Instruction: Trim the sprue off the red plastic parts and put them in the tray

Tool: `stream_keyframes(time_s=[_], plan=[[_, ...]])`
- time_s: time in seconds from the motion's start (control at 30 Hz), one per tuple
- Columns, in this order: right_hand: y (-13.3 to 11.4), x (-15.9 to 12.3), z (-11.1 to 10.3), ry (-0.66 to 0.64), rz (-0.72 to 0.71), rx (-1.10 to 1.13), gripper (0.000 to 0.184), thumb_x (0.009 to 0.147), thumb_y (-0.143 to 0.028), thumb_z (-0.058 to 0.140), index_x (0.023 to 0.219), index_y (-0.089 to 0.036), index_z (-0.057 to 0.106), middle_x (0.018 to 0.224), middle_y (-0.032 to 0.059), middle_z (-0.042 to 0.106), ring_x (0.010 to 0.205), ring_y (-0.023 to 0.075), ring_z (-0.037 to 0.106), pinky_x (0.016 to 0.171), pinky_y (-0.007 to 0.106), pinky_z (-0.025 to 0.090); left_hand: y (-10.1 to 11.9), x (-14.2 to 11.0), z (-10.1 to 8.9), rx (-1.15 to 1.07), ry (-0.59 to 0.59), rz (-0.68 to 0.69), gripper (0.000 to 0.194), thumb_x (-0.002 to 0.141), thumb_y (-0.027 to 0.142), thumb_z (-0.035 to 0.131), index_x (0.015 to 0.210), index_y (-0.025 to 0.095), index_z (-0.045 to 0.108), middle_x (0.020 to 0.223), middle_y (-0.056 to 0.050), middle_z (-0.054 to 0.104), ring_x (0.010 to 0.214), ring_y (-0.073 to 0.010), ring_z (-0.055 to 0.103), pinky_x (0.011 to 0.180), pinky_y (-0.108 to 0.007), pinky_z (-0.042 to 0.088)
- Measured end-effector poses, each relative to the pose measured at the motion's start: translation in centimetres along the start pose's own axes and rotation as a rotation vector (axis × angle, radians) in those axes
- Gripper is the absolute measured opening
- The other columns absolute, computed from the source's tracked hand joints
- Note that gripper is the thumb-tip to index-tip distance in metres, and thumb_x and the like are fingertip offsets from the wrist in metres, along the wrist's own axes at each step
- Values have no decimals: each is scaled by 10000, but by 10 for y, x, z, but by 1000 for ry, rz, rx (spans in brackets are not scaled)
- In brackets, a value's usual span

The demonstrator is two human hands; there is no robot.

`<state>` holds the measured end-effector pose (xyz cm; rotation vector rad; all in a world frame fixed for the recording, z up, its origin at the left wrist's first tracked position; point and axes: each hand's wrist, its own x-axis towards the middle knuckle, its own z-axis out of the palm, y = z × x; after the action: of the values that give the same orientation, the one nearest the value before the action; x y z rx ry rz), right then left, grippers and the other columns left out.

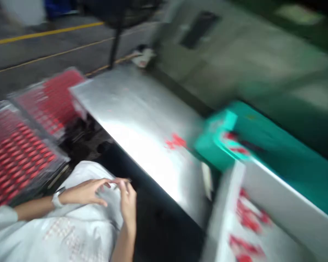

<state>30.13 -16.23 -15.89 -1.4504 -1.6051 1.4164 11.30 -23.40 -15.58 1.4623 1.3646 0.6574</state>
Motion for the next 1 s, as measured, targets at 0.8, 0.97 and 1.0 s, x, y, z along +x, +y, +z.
stream_keyframes(time_s=[0.8,0.97,1.0], plan=[[28,-9,-22,-5,-42,917,619,826,-678,794,1190,-208,619,997,36,698,685,124,558,597,263,432,68,74,52,15,-236,2,234,842,418,587,863,225,718,868,-82,785,835,-293,736,808,-403,606],[37,-30,-39,-81,-24,950,785,711,-652,902,1309,-222,628,1113,78,740,804,163,639,696,301,504,69,75,79,82,-274,11,214,834,380,579,870,242,738,936,-100,790,889,-319,749,837,-437,628],[40,-33,-40,-62,-14,948,703,763,-629,882,1276,-209,649,1094,71,738,821,170,657,709,310,531,70,75,80,101,-296,10,221,835,367,581,890,241,754,961,-108,796,906,-324,754,846,-443,630]])
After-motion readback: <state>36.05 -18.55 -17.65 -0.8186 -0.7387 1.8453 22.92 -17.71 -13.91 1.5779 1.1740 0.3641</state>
